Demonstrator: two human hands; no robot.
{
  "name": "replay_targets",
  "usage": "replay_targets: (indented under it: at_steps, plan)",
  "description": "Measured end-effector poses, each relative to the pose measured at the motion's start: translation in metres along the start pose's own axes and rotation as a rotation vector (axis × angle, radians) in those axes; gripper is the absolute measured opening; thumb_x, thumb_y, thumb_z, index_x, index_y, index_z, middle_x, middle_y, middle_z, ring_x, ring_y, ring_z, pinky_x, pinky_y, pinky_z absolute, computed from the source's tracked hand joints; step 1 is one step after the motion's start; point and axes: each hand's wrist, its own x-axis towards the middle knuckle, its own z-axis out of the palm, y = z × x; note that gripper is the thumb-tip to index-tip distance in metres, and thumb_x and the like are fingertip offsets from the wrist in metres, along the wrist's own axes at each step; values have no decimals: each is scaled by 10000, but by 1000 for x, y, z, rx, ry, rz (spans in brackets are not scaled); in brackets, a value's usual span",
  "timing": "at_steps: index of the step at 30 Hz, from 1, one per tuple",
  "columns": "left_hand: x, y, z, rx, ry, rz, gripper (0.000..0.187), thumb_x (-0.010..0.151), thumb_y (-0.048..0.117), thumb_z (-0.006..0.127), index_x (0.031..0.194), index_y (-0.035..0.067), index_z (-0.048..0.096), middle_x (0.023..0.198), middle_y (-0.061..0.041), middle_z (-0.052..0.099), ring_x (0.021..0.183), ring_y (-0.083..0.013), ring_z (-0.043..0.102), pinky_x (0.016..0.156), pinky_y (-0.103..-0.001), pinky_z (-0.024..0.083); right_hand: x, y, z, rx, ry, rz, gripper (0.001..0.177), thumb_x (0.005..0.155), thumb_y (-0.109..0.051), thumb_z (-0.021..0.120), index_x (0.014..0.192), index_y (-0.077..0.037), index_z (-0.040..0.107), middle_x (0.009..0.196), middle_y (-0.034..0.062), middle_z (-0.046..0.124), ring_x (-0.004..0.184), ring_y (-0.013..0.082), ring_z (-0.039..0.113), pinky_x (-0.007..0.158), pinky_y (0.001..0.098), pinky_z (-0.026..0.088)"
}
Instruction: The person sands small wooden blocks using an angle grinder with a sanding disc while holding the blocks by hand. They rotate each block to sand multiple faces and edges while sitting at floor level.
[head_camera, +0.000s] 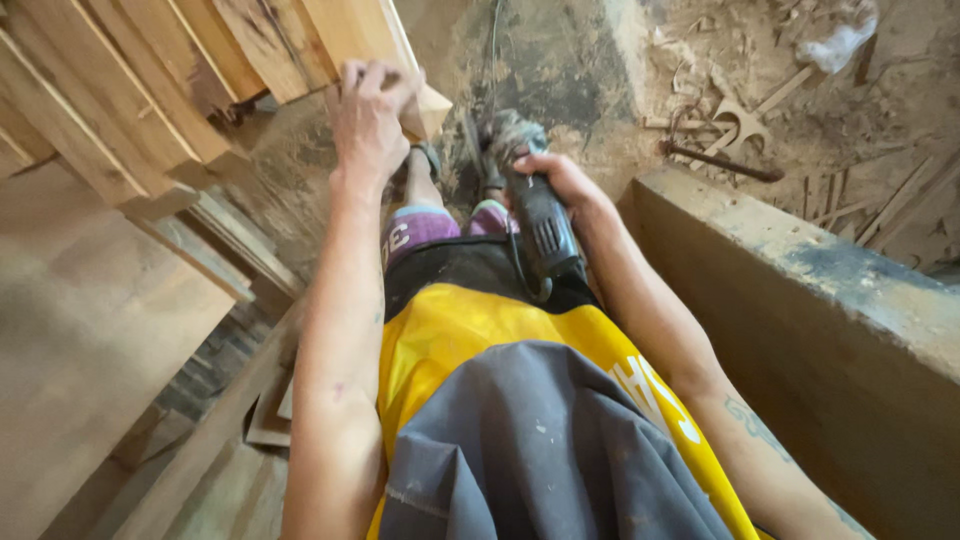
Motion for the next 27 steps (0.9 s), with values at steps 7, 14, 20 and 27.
replay_targets:
  at_steps: [7, 14, 20, 27]
  plan:
    - [-14, 27, 6, 27, 51, -299, 901, 577, 399, 996, 1316, 57, 608, 1240, -162, 578, 1209, -354, 480, 992, -608, 368, -7, -13, -4, 7, -1, -115, 412, 851, -241, 655, 1106, 77, 593, 877, 234, 710, 711, 317, 714, 679, 426, 610]
    - [-17, 34, -5, -26, 49, -145, 553, 656, 101, 879, 1181, 181, 724, 1210, -23, 603, 1211, -276, 496, 991, -531, 392, -7, -16, 2, 2, -24, -47, 424, 855, -253, 643, 1090, 99, 612, 891, 228, 718, 730, 315, 728, 713, 431, 629]
    - [-17, 29, -2, -81, 81, -149, 467, 642, 111, 888, 1085, 215, 786, 1171, 40, 621, 1177, -254, 500, 966, -521, 380, 0, -12, 5, 1, -50, 11, 440, 862, -262, 630, 1107, 102, 591, 879, 245, 708, 705, 327, 716, 680, 436, 625]
    - [-16, 25, 6, -54, 107, -149, 501, 657, 80, 861, 1126, 244, 804, 1143, 68, 644, 1121, -228, 507, 939, -479, 377, 6, -20, 15, 35, -85, 38, 481, 862, -274, 626, 1118, 131, 585, 893, 260, 695, 741, 334, 724, 696, 427, 627]
